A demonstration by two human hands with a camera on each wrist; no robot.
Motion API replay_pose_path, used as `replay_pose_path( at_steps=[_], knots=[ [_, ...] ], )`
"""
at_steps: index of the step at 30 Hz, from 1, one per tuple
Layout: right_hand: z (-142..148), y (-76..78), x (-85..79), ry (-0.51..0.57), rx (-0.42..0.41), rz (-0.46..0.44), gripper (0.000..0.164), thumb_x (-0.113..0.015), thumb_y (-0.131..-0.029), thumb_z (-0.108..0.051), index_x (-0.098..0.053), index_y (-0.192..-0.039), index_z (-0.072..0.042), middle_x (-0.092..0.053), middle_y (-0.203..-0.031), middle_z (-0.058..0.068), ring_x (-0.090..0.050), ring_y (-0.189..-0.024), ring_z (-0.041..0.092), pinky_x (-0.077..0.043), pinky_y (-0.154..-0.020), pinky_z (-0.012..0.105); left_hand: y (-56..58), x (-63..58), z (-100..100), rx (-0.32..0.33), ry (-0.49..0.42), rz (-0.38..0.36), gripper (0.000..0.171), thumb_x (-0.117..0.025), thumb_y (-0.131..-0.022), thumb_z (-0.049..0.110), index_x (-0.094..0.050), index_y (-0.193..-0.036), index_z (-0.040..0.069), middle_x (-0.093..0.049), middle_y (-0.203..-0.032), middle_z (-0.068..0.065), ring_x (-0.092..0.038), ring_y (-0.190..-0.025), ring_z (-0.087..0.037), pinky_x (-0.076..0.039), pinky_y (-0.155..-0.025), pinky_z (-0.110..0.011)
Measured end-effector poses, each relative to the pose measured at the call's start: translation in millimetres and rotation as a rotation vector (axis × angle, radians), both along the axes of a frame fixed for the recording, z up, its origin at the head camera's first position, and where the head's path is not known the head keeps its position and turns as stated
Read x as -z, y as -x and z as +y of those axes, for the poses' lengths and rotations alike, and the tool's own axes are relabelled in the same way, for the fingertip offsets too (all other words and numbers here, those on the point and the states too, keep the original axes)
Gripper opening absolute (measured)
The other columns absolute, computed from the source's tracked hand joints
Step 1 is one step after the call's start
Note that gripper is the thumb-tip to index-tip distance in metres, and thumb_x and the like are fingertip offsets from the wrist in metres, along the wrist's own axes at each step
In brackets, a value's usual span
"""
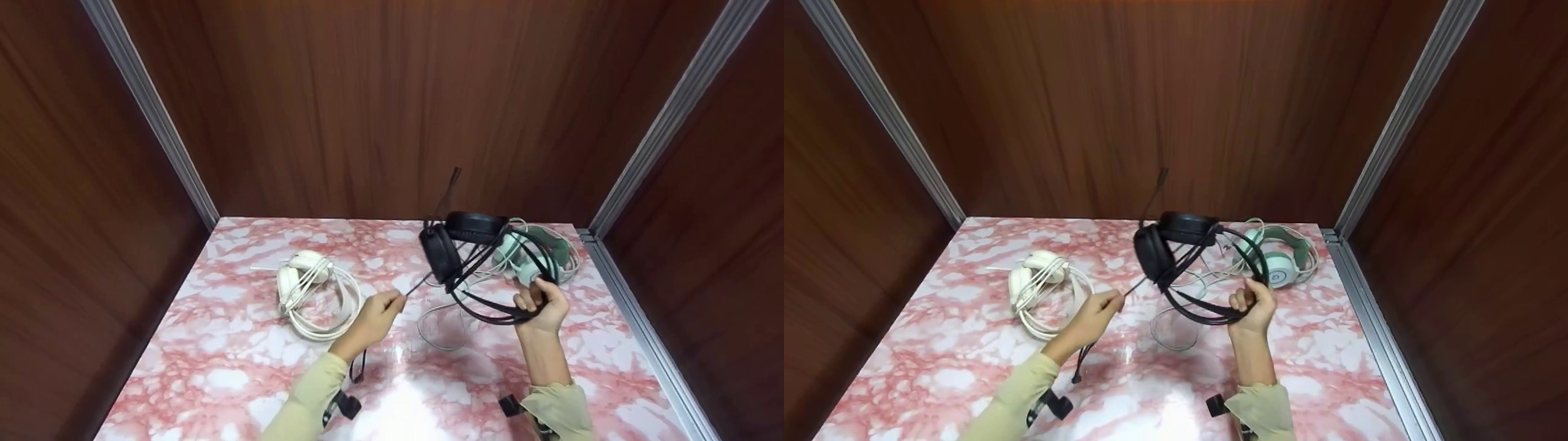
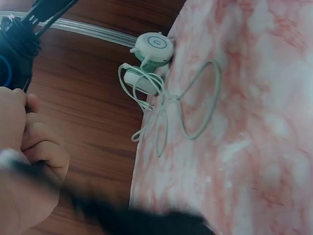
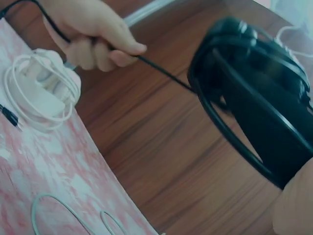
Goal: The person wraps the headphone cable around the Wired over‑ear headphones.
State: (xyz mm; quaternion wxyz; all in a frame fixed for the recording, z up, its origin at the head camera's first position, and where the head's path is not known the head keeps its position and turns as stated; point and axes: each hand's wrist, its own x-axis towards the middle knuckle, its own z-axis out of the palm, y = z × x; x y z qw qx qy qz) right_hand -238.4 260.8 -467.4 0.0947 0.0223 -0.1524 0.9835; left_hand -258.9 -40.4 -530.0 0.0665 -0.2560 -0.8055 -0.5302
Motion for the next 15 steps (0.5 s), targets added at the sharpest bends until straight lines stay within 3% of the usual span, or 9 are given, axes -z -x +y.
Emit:
replay_pose_path(
  at_steps=[4,9,12,15],
  knots=[
    [4.3,-4.1,-5.2,0.028,0.124,-0.098,0.041,-0.044,-0.087,0.005,-0.037,-0.048,-0.005,-0.021,-0.048,0.000,-0.023,-0.034,0.012,-0.018,-0.040,0.022,-11.5,6.2,-1.6,-0.001,0.076,0.016,0.033,-0.049,-0.103,0.028,-0.052,-0.074,0.011,-0.037,-0.063,0.012,-0.033,-0.054,-0.004,-0.028,-0.051,-0.023],
    [14.8,-6.0,-13.2,0.082,0.257,-0.155,0.033,-0.049,-0.079,0.007,-0.038,-0.050,-0.004,-0.027,-0.042,0.001,-0.025,-0.032,0.013,-0.021,-0.037,0.023,-24.2,13.5,-6.0,0.020,0.140,0.066,0.034,-0.050,-0.103,0.024,-0.043,-0.070,0.016,-0.032,-0.060,0.012,-0.029,-0.052,-0.003,-0.026,-0.050,-0.021],
    [21.8,-7.8,-14.8,0.057,0.345,-0.204,0.031,-0.049,-0.077,0.010,-0.038,-0.052,-0.004,-0.029,-0.043,0.001,-0.026,-0.032,0.013,-0.023,-0.036,0.024,-32.9,18.2,-12.5,0.024,0.177,0.081,0.035,-0.050,-0.103,0.023,-0.041,-0.069,0.016,-0.029,-0.059,0.013,-0.026,-0.051,-0.002,-0.024,-0.048,-0.020],
    [23.9,-9.5,-10.9,-0.017,0.453,-0.189,0.028,-0.047,-0.077,0.014,-0.037,-0.058,-0.004,-0.030,-0.043,0.001,-0.027,-0.032,0.011,-0.021,-0.036,0.023,-39.1,20.1,-18.1,0.003,0.238,0.111,0.034,-0.051,-0.102,0.025,-0.042,-0.070,0.017,-0.028,-0.058,0.013,-0.024,-0.049,-0.001,-0.023,-0.048,-0.020]
  ],
)
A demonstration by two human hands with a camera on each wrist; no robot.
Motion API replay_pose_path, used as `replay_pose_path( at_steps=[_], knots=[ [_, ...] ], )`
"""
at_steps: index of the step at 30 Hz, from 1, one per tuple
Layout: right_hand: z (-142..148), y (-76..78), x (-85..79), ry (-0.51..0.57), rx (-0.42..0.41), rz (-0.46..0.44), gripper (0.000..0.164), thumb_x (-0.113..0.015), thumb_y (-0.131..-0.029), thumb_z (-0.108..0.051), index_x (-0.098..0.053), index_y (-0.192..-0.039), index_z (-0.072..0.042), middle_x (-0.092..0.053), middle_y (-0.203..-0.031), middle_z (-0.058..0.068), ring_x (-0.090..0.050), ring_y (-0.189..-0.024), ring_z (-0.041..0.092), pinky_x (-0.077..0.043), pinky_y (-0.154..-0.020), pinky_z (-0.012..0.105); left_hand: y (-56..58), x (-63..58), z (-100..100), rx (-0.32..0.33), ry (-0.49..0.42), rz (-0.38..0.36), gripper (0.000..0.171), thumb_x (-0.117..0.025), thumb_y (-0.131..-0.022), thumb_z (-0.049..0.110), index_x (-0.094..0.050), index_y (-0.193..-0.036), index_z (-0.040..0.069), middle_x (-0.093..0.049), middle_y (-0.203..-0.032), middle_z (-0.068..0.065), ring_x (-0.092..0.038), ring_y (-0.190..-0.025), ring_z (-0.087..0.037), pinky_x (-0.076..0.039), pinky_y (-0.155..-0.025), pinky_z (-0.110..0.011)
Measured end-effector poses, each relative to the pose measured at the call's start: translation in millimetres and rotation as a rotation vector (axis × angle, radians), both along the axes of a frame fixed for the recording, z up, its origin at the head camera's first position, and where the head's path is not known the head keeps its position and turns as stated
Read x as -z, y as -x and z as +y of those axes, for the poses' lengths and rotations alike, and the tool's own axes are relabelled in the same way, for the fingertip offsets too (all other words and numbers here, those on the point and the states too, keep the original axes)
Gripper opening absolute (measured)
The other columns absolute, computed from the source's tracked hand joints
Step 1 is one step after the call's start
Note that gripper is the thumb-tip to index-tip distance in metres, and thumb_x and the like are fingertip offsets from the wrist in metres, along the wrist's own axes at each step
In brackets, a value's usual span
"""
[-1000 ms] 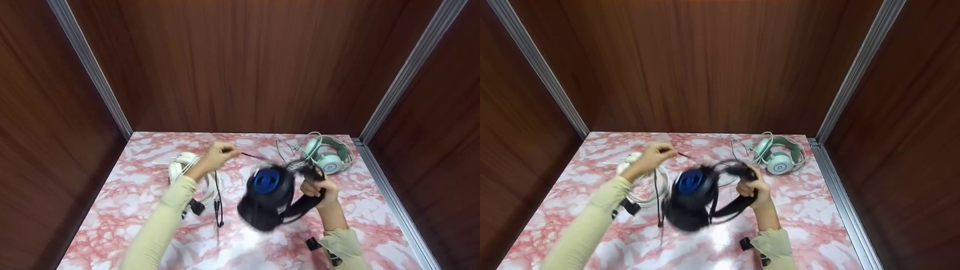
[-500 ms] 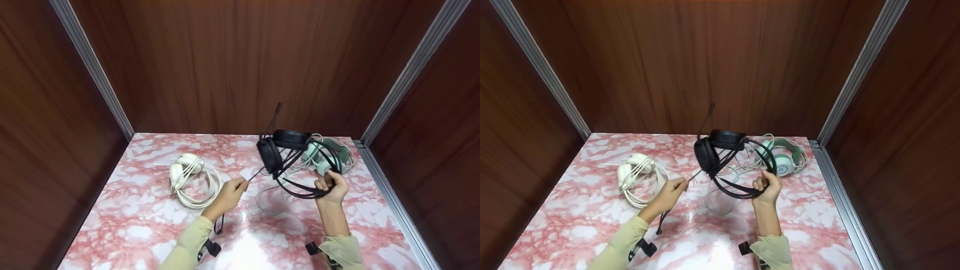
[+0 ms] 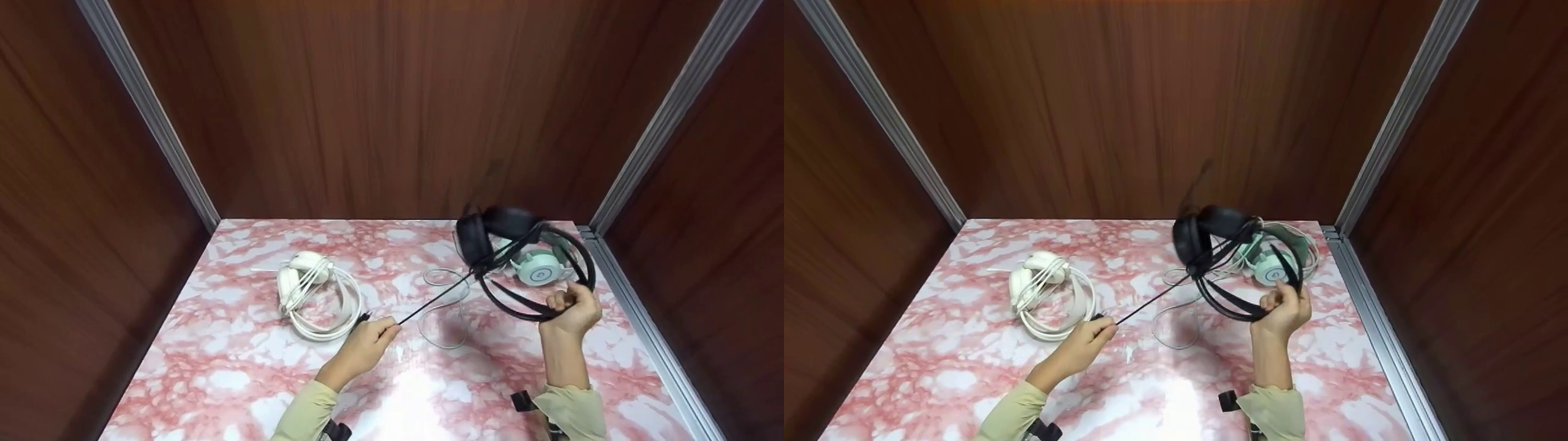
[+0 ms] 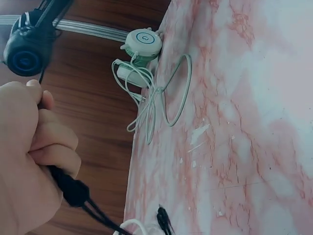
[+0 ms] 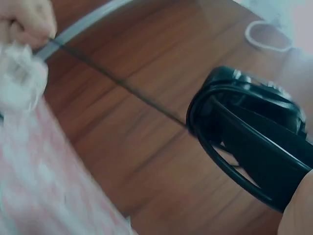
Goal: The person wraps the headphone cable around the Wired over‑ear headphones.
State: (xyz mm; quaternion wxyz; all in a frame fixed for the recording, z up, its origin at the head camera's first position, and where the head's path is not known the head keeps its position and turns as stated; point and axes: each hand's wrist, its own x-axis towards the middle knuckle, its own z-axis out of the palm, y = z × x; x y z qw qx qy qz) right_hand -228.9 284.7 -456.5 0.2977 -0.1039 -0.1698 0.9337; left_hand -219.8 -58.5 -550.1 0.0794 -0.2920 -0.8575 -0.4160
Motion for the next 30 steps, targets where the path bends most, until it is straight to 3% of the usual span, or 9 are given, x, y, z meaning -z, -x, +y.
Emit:
replay_pose_path(
  at_steps=[7,12,18,24,30],
  knots=[
    [8.9,-0.8,-1.3,-0.100,0.192,-0.004,0.023,-0.047,-0.080,0.014,-0.040,-0.063,-0.001,-0.032,-0.041,0.002,-0.027,-0.032,0.011,-0.022,-0.033,0.022,-5.0,4.8,-6.4,-0.042,0.060,0.079,0.034,-0.055,-0.100,0.026,-0.042,-0.070,0.019,-0.027,-0.057,0.015,-0.025,-0.049,-0.002,-0.022,-0.047,-0.020],
    [22.4,1.9,-7.2,-0.118,0.328,-0.053,0.023,-0.047,-0.078,0.016,-0.037,-0.066,0.000,-0.032,-0.042,0.003,-0.028,-0.032,0.013,-0.024,-0.032,0.023,-12.6,9.9,-15.1,-0.037,0.048,0.053,0.033,-0.052,-0.101,0.028,-0.042,-0.072,0.018,-0.027,-0.058,0.014,-0.024,-0.049,-0.001,-0.023,-0.047,-0.019],
    [42.5,4.1,-7.6,-0.129,0.440,-0.158,0.023,-0.052,-0.073,0.018,-0.038,-0.067,0.001,-0.032,-0.045,0.005,-0.028,-0.034,0.015,-0.025,-0.033,0.023,-29.9,14.3,-31.7,-0.023,0.032,0.006,0.036,-0.047,-0.103,0.031,-0.041,-0.071,0.019,-0.026,-0.056,0.015,-0.020,-0.047,0.002,-0.021,-0.045,-0.018],
    [51.3,8.6,2.0,-0.168,0.415,-0.229,0.020,-0.054,-0.074,0.015,-0.042,-0.065,0.002,-0.034,-0.050,0.003,-0.029,-0.036,0.015,-0.025,-0.033,0.022,-39.9,-4.7,-35.9,-0.011,0.052,0.071,0.035,-0.050,-0.102,0.031,-0.043,-0.070,0.020,-0.026,-0.056,0.016,-0.020,-0.047,0.004,-0.021,-0.045,-0.017],
    [49.5,13.2,10.7,-0.303,0.374,-0.285,0.017,-0.054,-0.075,0.013,-0.047,-0.067,0.001,-0.037,-0.053,0.001,-0.033,-0.039,0.012,-0.028,-0.034,0.021,-49.7,-43.6,-37.6,0.011,0.069,0.203,0.028,-0.056,-0.100,0.021,-0.050,-0.072,0.020,-0.031,-0.057,0.018,-0.024,-0.048,0.005,-0.022,-0.046,-0.014]
  ],
)
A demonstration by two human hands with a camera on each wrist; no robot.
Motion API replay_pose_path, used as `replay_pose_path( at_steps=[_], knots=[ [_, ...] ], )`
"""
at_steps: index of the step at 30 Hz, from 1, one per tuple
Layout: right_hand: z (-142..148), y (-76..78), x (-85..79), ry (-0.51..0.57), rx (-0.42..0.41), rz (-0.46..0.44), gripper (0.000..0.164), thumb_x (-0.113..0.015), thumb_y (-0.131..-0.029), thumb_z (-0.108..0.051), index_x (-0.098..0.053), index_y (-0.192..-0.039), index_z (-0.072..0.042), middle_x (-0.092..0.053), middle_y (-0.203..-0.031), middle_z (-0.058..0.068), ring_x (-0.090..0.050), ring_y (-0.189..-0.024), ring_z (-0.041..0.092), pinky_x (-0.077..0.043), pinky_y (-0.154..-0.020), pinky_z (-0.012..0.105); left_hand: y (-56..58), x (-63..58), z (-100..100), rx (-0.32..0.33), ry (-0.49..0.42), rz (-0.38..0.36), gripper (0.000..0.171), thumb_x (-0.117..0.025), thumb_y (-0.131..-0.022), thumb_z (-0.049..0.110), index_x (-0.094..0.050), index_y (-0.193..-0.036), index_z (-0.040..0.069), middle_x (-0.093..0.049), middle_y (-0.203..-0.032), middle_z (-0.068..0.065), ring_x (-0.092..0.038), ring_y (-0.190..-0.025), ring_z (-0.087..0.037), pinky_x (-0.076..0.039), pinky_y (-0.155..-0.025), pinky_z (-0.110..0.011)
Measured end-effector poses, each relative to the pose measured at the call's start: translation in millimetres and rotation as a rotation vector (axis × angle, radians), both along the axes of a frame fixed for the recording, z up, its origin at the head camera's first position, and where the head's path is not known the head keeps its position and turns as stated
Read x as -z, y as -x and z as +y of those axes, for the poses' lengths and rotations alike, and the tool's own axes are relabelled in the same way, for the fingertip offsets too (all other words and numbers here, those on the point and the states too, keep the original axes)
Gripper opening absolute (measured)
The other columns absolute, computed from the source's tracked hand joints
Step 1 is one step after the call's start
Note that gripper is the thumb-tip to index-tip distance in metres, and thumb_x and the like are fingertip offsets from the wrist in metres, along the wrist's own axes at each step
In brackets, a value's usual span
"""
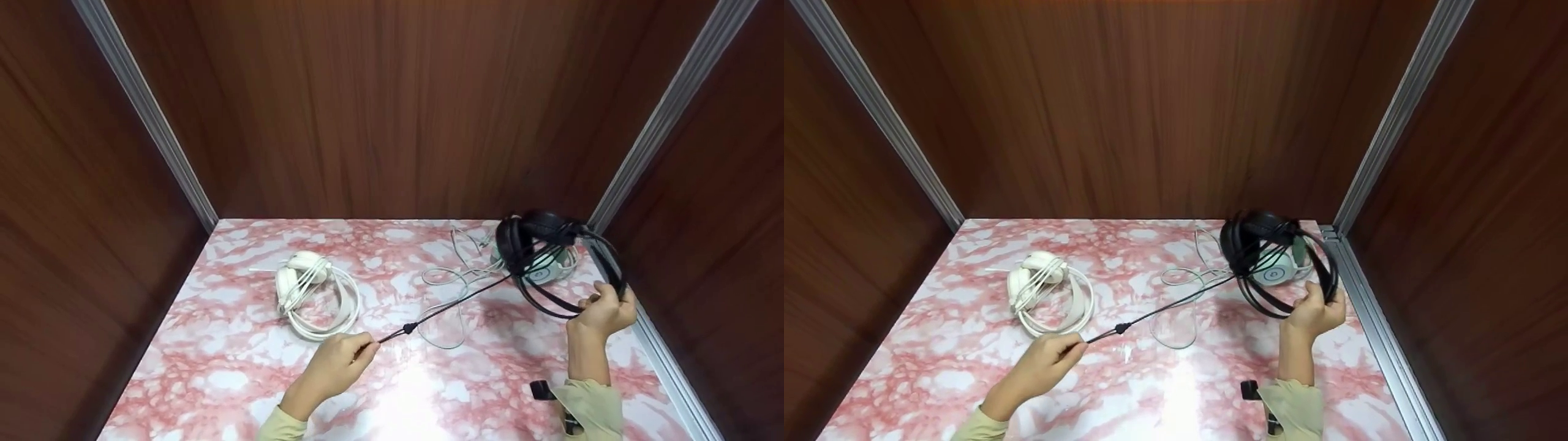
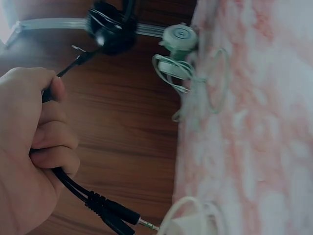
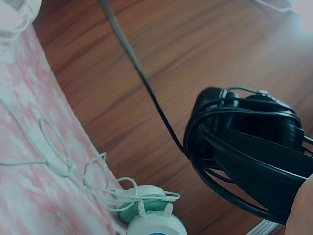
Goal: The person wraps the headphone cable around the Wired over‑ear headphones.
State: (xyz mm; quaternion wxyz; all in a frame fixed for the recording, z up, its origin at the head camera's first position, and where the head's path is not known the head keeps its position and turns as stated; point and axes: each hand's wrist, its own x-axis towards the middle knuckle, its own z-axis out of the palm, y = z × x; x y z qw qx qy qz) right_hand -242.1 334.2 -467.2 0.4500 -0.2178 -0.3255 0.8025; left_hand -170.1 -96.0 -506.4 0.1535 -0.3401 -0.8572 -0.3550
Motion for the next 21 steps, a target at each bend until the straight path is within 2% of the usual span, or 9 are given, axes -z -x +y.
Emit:
replay_pose_path(
  at_steps=[4,7,11,13,17,19,21],
  knots=[
    [-4.1,1.3,4.0,-0.163,-0.063,-0.053,0.017,-0.052,-0.074,0.016,-0.049,-0.065,0.001,-0.042,-0.051,0.000,-0.036,-0.036,0.010,-0.030,-0.033,0.020,-6.1,-38.9,-3.5,0.021,-0.004,0.155,0.021,-0.063,-0.093,0.012,-0.057,-0.074,0.019,-0.041,-0.061,0.017,-0.032,-0.052,0.005,-0.026,-0.048,-0.011],
    [-8.1,3.0,4.8,-0.305,-0.139,-0.106,0.018,-0.052,-0.072,0.016,-0.051,-0.065,0.000,-0.044,-0.052,-0.001,-0.036,-0.033,0.008,-0.030,-0.031,0.019,-6.6,-71.8,-6.9,0.049,0.010,0.293,0.014,-0.066,-0.090,0.012,-0.062,-0.078,0.016,-0.049,-0.063,0.013,-0.038,-0.053,0.002,-0.030,-0.048,-0.012],
    [-14.8,5.4,1.8,-0.498,-0.265,-0.195,0.017,-0.053,-0.071,0.017,-0.057,-0.070,0.000,-0.048,-0.056,-0.002,-0.035,-0.035,0.006,-0.029,-0.031,0.019,0.0,-113.7,-9.0,0.089,0.068,0.451,0.007,-0.069,-0.089,0.016,-0.067,-0.084,0.012,-0.059,-0.067,0.007,-0.047,-0.052,-0.003,-0.039,-0.048,-0.016],
    [-18.7,6.2,-0.4,-0.600,-0.338,-0.240,0.016,-0.053,-0.072,0.017,-0.060,-0.076,0.002,-0.050,-0.058,-0.001,-0.036,-0.036,0.006,-0.031,-0.032,0.019,5.9,-133.5,-8.8,0.108,0.097,0.497,0.007,-0.070,-0.089,0.017,-0.068,-0.086,0.011,-0.061,-0.069,0.005,-0.052,-0.054,-0.006,-0.043,-0.050,-0.018],
    [-29.5,5.7,-4.9,-0.799,-0.520,-0.273,0.020,-0.054,-0.072,0.018,-0.061,-0.088,0.009,-0.054,-0.065,0.004,-0.039,-0.039,0.007,-0.033,-0.033,0.020,23.1,-168.7,-7.4,0.162,0.115,0.496,0.007,-0.071,-0.088,0.014,-0.068,-0.087,0.008,-0.064,-0.071,0.000,-0.058,-0.058,-0.009,-0.048,-0.053,-0.020],
    [-35.8,5.2,-6.6,-0.877,-0.652,-0.234,0.022,-0.053,-0.071,0.019,-0.059,-0.092,0.014,-0.055,-0.067,0.008,-0.038,-0.039,0.006,-0.032,-0.034,0.019,34.9,-182.2,-6.4,0.195,0.120,0.457,0.006,-0.071,-0.089,0.012,-0.069,-0.090,0.006,-0.066,-0.075,-0.001,-0.060,-0.062,-0.011,-0.050,-0.058,-0.021],
    [-41.9,4.0,-8.1,-0.924,-0.814,-0.156,0.026,-0.052,-0.070,0.021,-0.057,-0.095,0.018,-0.056,-0.069,0.010,-0.037,-0.039,0.005,-0.030,-0.034,0.018,48.5,-191.6,-5.6,0.214,0.124,0.399,0.006,-0.070,-0.090,0.013,-0.070,-0.092,0.006,-0.068,-0.080,-0.002,-0.063,-0.068,-0.011,-0.052,-0.064,-0.023]
  ],
)
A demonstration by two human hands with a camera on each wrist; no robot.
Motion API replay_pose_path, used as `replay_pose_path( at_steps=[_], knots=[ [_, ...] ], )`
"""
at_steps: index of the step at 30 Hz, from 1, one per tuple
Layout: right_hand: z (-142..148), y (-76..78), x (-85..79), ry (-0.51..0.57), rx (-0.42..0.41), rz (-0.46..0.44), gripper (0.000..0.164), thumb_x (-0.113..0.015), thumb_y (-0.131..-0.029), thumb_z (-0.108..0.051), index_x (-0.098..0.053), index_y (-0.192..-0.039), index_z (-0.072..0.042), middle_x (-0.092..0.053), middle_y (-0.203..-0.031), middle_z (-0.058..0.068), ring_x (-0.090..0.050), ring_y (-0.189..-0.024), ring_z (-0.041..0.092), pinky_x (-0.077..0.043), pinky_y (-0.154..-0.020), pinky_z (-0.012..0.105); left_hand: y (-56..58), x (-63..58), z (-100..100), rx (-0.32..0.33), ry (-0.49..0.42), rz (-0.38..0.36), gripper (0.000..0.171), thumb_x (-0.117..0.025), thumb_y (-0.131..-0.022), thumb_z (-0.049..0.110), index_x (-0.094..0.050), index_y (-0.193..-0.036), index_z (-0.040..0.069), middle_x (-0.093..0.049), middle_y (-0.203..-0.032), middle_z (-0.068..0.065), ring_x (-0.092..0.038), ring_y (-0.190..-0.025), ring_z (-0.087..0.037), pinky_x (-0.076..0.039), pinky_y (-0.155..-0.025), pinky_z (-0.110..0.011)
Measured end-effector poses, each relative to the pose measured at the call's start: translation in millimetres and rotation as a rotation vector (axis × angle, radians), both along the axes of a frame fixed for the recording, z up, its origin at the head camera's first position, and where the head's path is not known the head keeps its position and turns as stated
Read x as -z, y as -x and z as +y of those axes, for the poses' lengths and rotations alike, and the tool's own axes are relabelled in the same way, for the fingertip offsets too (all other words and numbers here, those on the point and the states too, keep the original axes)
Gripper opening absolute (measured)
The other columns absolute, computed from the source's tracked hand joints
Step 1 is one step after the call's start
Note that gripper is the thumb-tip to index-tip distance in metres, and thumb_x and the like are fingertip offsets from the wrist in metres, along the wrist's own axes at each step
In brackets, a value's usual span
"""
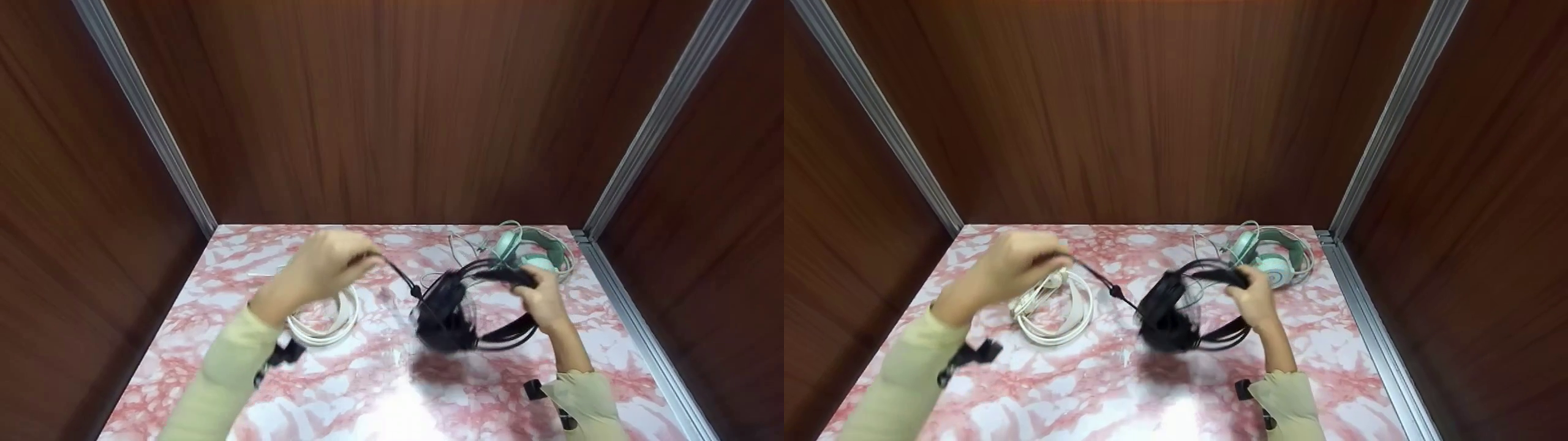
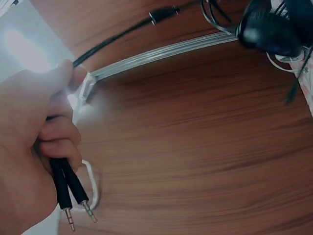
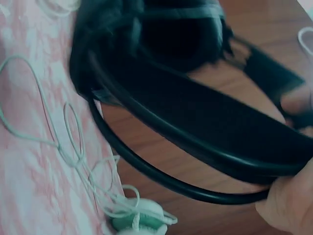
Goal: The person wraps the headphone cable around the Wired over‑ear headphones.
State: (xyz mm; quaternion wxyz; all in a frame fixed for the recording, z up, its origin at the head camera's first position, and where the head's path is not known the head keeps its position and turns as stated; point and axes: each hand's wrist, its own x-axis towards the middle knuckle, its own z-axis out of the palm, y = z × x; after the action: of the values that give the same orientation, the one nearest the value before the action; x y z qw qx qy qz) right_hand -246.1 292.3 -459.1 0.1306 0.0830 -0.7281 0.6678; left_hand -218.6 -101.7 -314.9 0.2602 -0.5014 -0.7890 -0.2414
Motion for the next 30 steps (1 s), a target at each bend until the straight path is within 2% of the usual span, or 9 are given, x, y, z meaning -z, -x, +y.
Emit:
replay_pose_path(
  at_steps=[4,9,11,14,17,20,24,27,30],
  knots=[
    [-12.0,-1.8,1.3,0.012,-0.413,0.051,0.027,-0.048,-0.065,0.019,-0.050,-0.091,0.020,-0.050,-0.065,0.003,-0.034,-0.040,0.003,-0.024,-0.034,0.018,31.3,-2.2,-0.9,-0.016,0.012,-0.136,0.011,-0.067,-0.093,0.018,-0.073,-0.094,0.009,-0.070,-0.084,0.002,-0.062,-0.073,-0.009,-0.051,-0.069,-0.028],
    [-25.9,-2.1,4.6,0.256,-0.886,0.119,0.028,-0.041,-0.061,0.016,-0.049,-0.088,0.011,-0.038,-0.056,0.002,-0.021,-0.035,0.009,-0.013,-0.030,0.024,64.6,28.2,-5.4,0.006,-0.054,-0.441,0.013,-0.066,-0.094,0.019,-0.073,-0.093,0.008,-0.068,-0.081,0.000,-0.056,-0.069,-0.008,-0.048,-0.064,-0.027],
    [-31.4,-2.0,5.2,0.415,-1.039,0.119,0.035,-0.037,-0.063,0.017,-0.052,-0.094,0.008,-0.040,-0.059,0.006,-0.018,-0.034,0.011,-0.013,-0.030,0.024,72.0,47.5,-6.3,0.035,-0.100,-0.574,0.013,-0.065,-0.094,0.018,-0.073,-0.092,0.008,-0.066,-0.079,0.000,-0.055,-0.068,-0.009,-0.047,-0.063,-0.026],
    [-39.4,-2.7,3.9,0.609,-1.198,0.132,0.053,-0.032,-0.065,0.020,-0.056,-0.111,0.008,-0.039,-0.061,0.008,-0.020,-0.034,0.010,-0.015,-0.032,0.023,66.2,66.1,-1.7,0.063,-0.162,-0.741,0.013,-0.064,-0.095,0.013,-0.073,-0.092,0.004,-0.064,-0.079,-0.001,-0.052,-0.068,-0.009,-0.046,-0.063,-0.025],
    [-46.6,-3.3,4.3,0.745,-1.272,0.180,0.067,-0.029,-0.066,0.020,-0.052,-0.127,0.008,-0.038,-0.065,0.008,-0.022,-0.038,0.008,-0.018,-0.037,0.021,54.1,82.1,7.2,0.100,-0.219,-0.867,0.014,-0.062,-0.095,0.008,-0.071,-0.093,-0.003,-0.060,-0.074,0.003,-0.048,-0.064,-0.007,-0.042,-0.060,-0.023],
    [-53.0,-4.4,6.3,0.863,-1.279,0.209,0.063,-0.031,-0.070,0.017,-0.052,-0.128,0.006,-0.038,-0.066,0.007,-0.023,-0.041,0.008,-0.020,-0.042,0.021,47.3,104.3,17.4,0.174,-0.310,-0.948,0.017,-0.058,-0.096,0.004,-0.068,-0.096,-0.010,-0.054,-0.067,0.004,-0.044,-0.057,-0.004,-0.037,-0.052,-0.019],
    [-58.3,-6.9,10.9,1.028,-1.201,0.173,0.040,-0.035,-0.076,0.012,-0.058,-0.108,0.004,-0.033,-0.060,0.002,-0.023,-0.042,0.009,-0.021,-0.046,0.020,39.1,135.9,32.7,0.223,-0.464,-0.975,0.021,-0.052,-0.099,0.002,-0.064,-0.093,-0.014,-0.048,-0.063,0.003,-0.042,-0.054,-0.006,-0.036,-0.049,-0.019],
    [-59.7,-9.5,14.4,1.124,-1.084,0.133,0.025,-0.037,-0.079,0.011,-0.057,-0.091,-0.001,-0.024,-0.056,-0.001,-0.021,-0.042,0.009,-0.020,-0.046,0.020,28.0,154.3,44.3,0.172,-0.559,-0.945,0.020,-0.053,-0.097,0.000,-0.063,-0.085,-0.012,-0.054,-0.068,0.004,-0.050,-0.059,-0.008,-0.043,-0.056,-0.021],
    [-60.9,-12.3,16.4,1.194,-0.945,0.093,0.016,-0.041,-0.081,0.008,-0.053,-0.079,-0.002,-0.020,-0.055,-0.001,-0.018,-0.042,0.009,-0.020,-0.046,0.021,13.0,165.6,54.0,0.074,-0.639,-0.993,0.023,-0.052,-0.094,-0.002,-0.060,-0.073,-0.010,-0.056,-0.062,0.003,-0.052,-0.057,-0.008,-0.044,-0.056,-0.022]
  ],
)
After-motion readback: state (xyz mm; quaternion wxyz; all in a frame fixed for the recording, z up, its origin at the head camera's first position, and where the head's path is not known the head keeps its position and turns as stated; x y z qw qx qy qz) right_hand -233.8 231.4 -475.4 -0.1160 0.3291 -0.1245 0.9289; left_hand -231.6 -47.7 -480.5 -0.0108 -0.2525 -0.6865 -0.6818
